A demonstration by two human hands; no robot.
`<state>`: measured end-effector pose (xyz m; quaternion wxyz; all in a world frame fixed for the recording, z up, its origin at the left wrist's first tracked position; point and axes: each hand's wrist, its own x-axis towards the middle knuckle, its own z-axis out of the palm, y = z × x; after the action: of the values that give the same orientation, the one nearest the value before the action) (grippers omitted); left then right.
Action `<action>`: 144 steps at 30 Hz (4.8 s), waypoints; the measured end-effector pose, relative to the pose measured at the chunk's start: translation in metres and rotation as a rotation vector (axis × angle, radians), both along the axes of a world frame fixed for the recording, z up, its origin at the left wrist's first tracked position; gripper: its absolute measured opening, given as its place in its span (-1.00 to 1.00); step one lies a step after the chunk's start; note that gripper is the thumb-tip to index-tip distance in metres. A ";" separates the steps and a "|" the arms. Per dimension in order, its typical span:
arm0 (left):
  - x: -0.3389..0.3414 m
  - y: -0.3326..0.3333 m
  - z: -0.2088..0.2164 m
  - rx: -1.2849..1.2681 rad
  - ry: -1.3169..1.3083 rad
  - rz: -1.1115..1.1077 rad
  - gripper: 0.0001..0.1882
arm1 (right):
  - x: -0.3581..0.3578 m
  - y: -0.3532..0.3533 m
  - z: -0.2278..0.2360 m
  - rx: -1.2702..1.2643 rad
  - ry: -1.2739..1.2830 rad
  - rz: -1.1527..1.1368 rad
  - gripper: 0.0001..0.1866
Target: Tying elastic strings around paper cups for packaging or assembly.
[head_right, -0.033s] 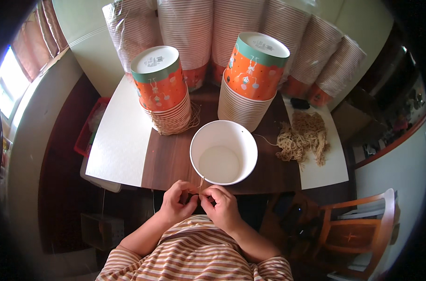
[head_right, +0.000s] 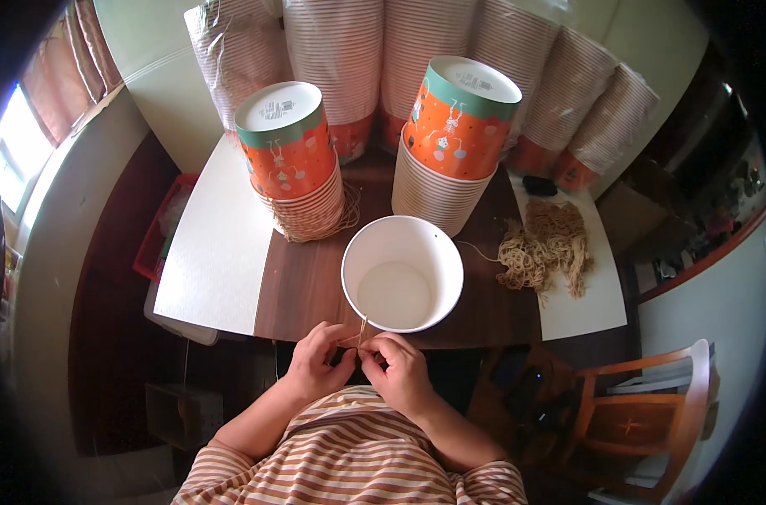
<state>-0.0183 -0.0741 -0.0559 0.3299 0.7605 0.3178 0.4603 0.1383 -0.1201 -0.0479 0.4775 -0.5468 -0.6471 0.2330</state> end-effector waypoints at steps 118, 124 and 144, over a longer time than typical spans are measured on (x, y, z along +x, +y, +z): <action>-0.018 -0.004 -0.031 -0.180 -0.272 0.261 -0.90 | -0.038 0.038 -0.017 -0.553 1.147 0.157 -0.84; -0.017 -0.007 -0.027 -0.364 -0.379 0.258 -0.95 | -0.038 0.037 -0.020 -0.602 1.131 0.144 -0.89; -0.010 -0.002 -0.023 -0.407 -0.495 0.064 -0.72 | -0.026 0.039 -0.026 -0.292 0.589 0.173 -0.91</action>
<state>-0.0286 -0.0757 -0.0787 0.5282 0.5333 0.3371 0.5683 0.1125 -0.0816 -0.0737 0.5392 -0.4614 -0.4852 0.5108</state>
